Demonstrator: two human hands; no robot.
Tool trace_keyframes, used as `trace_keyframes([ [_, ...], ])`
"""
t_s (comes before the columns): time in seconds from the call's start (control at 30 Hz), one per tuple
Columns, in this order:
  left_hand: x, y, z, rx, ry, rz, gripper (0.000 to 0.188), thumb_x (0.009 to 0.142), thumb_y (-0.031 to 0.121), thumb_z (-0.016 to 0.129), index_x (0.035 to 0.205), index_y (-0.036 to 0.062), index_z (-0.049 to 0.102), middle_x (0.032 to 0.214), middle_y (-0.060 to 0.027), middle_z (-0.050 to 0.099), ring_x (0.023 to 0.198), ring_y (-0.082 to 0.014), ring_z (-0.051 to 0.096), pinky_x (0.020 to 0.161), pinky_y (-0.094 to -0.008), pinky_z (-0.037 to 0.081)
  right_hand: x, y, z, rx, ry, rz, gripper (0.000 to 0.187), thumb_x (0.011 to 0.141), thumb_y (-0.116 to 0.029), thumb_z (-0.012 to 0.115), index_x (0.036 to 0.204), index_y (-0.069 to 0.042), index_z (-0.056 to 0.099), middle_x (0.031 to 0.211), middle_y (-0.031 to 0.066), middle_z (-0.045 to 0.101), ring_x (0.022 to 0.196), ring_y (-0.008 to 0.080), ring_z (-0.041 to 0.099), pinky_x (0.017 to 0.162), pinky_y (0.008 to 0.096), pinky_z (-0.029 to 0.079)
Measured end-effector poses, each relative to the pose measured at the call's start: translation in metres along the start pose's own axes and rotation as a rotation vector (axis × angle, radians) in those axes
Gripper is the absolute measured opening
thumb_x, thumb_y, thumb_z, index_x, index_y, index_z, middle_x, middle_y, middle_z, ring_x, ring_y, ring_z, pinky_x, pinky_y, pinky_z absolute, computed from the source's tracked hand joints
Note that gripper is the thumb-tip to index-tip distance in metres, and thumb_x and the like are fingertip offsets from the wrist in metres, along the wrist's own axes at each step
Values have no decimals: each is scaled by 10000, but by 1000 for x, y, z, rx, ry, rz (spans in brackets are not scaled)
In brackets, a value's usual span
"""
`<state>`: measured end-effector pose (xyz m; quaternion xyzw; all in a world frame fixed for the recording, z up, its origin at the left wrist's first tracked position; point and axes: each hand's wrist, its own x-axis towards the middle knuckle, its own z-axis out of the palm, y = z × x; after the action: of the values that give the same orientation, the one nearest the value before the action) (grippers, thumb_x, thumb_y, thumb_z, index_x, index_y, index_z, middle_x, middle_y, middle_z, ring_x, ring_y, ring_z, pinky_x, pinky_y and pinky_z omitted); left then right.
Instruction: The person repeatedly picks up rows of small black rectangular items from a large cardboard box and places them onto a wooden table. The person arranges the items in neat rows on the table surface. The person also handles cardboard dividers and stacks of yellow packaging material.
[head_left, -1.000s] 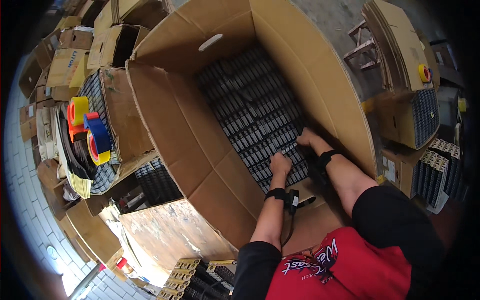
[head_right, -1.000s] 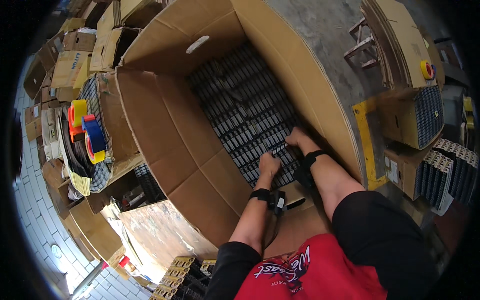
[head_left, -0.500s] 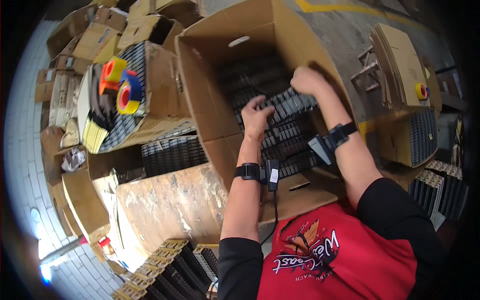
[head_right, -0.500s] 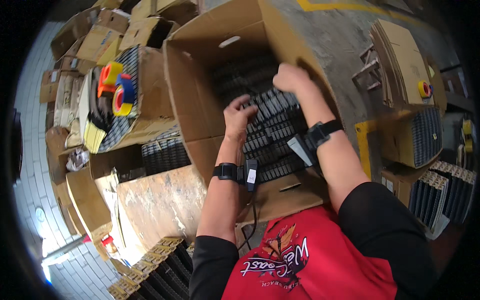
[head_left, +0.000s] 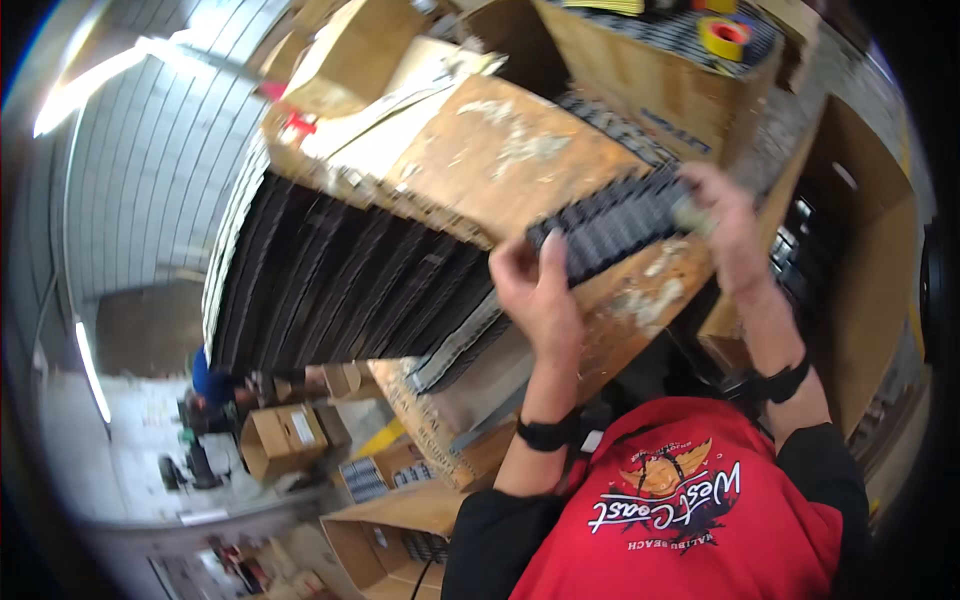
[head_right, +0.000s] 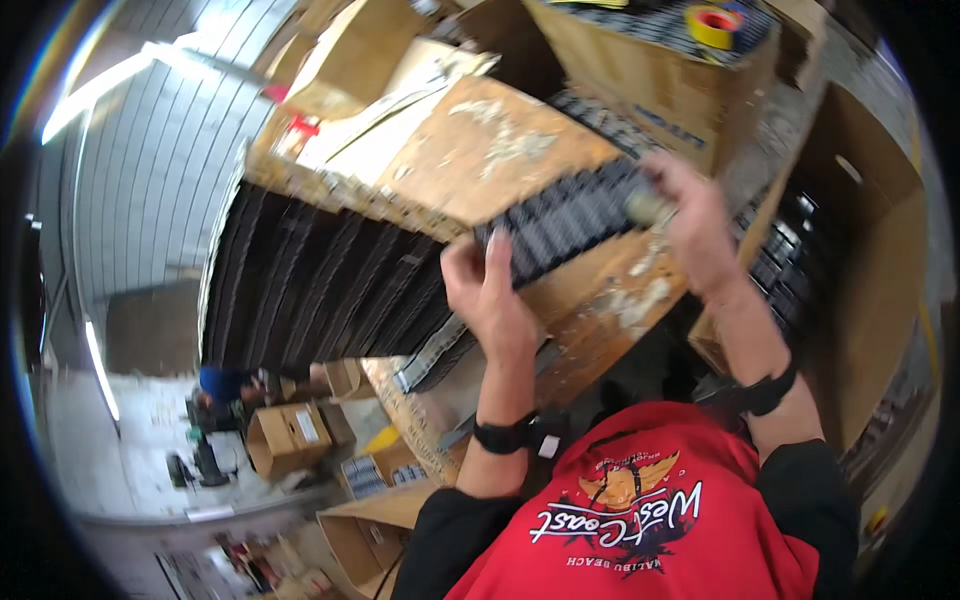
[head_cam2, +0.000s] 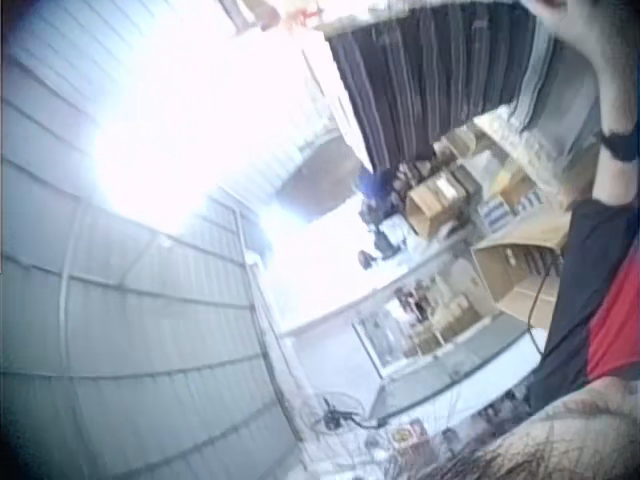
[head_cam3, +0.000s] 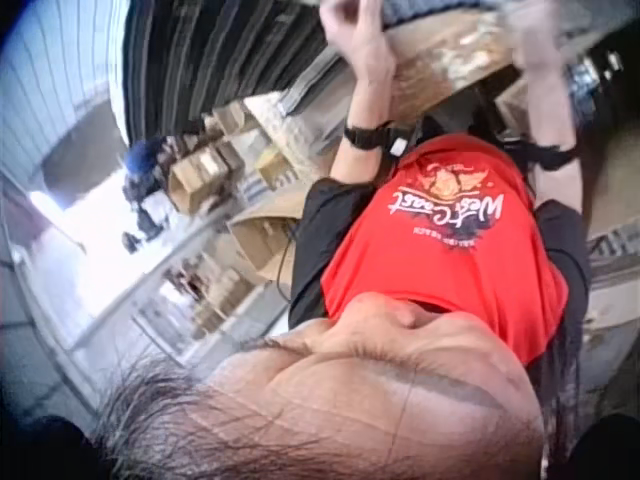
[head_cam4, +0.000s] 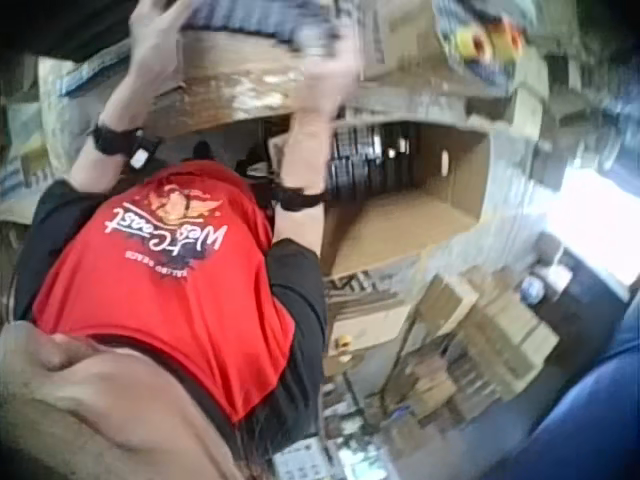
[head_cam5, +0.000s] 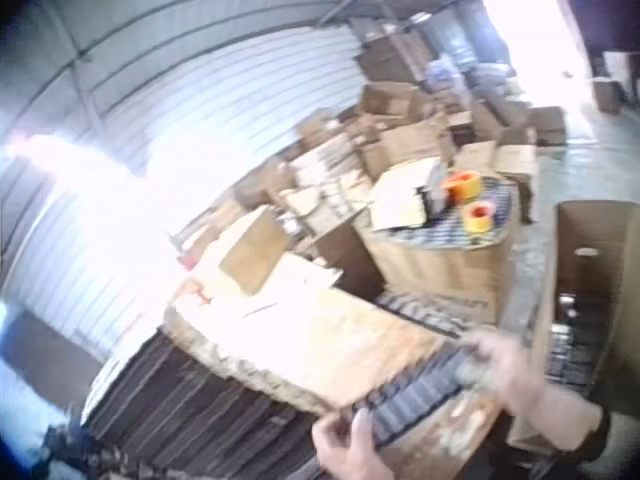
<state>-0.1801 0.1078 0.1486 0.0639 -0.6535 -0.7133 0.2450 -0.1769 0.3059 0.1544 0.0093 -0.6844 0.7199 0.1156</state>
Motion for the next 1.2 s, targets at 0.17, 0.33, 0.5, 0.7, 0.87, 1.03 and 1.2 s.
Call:
trace_keyframes([
  [0.17, -34, -90, -245, 2, 438, -378, 312, 834, 102, 603, 1108, -37, 550, 962, -56, 574, 907, -157, 529, 861, -306, 401, -63, 96, 160, -105, -672, 337, 329, 758, -103, 655, 1059, 20, 608, 874, 47, 650, 812, 144, 588, 737, 296, 474],
  [0.33, -69, -109, -358, 55, 561, -579, 111, 839, 76, 560, 911, -4, 589, 824, -40, 565, 738, -115, 545, 592, -278, 476, -112, 185, 269, -313, -982, 342, 212, 766, -177, 655, 869, 7, 641, 607, 91, 602, 535, 124, 548, 501, 325, 442],
  [0.5, -56, -156, -393, 290, 407, -528, 112, 840, 88, 557, 857, -16, 593, 766, -52, 559, 629, -119, 530, 505, -241, 445, -109, 220, 315, -473, -769, 245, 305, 825, -271, 644, 781, 27, 599, 539, 86, 535, 494, 140, 508, 485, 330, 413],
  [0.7, -48, -161, -406, 395, 491, -496, 207, 836, 127, 587, 952, -44, 598, 768, -61, 559, 657, -120, 532, 569, -248, 466, -118, 224, 326, -371, -776, 310, 308, 812, -287, 633, 944, -9, 630, 605, 103, 584, 522, 196, 522, 536, 326, 441],
  [0.87, -61, -24, -413, 241, 532, -558, 299, 873, 149, 571, 1106, -37, 572, 924, -76, 616, 860, -143, 580, 751, -256, 461, -104, 219, 287, -854, -897, 19, 377, 748, -152, 575, 1115, -65, 585, 901, 199, 641, 829, 362, 619, 738, 426, 491],
  [1.03, -147, 112, -506, 338, 537, -435, 318, 908, 176, 527, 1162, -13, 560, 1006, -96, 631, 916, -156, 601, 787, -272, 472, -85, 184, 253, -687, -903, -242, 263, 781, 24, 532, 1034, 5, 601, 919, 154, 618, 816, 253, 609, 725, 342, 483],
  [1.2, -259, 98, -605, 437, 694, -763, 283, 905, 217, 526, 1097, 23, 602, 866, -69, 641, 724, -122, 598, 615, -238, 468, -124, 121, 311, -484, -1141, -18, 172, 833, 4, 519, 983, 45, 594, 821, 99, 575, 725, 128, 565, 595, 260, 469],
])
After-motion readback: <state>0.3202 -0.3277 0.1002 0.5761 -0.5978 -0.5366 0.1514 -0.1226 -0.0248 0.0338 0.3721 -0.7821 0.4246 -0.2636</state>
